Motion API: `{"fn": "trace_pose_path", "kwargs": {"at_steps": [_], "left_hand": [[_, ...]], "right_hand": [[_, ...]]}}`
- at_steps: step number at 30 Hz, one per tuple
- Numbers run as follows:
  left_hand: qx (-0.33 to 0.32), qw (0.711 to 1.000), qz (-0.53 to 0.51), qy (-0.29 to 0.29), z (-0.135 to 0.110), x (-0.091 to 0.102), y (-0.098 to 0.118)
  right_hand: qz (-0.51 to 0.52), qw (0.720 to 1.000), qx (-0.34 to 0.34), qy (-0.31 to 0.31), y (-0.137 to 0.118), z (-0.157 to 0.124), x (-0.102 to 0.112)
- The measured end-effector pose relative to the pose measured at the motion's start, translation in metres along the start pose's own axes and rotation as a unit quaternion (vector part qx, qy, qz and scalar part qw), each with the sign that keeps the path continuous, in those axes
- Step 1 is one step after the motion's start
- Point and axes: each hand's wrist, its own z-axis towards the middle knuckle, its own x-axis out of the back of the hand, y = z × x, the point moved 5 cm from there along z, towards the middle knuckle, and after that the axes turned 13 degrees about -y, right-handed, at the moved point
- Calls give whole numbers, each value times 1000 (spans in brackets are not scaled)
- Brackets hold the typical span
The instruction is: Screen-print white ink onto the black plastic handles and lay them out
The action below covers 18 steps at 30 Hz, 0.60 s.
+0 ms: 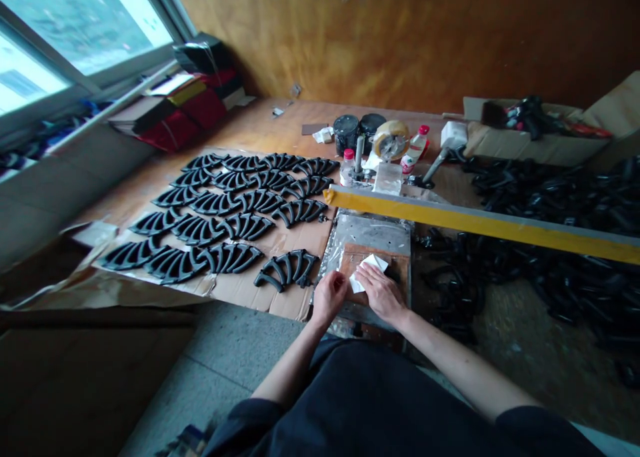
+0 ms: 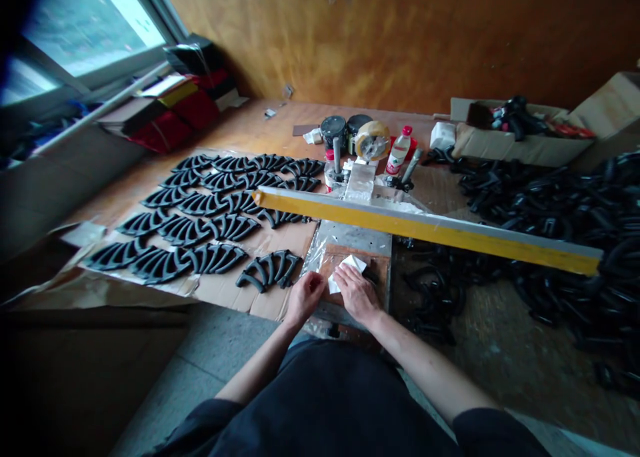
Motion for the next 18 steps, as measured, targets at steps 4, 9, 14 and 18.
{"fn": "trace_pose_path", "kwargs": {"at_steps": [4, 9, 14, 18], "left_hand": [[13, 1000, -26, -7, 0, -1, -7], [30, 999, -27, -17, 0, 1, -8], [21, 999, 1, -31, 0, -1, -4], [2, 998, 55, -25, 0, -6, 2]], "right_hand": [[69, 997, 25, -13, -15, -18, 5], [240, 967, -88, 9, 3, -31, 22], [435, 850, -290, 60, 58, -20, 21], [467, 852, -234, 41, 65, 6, 17]]}}
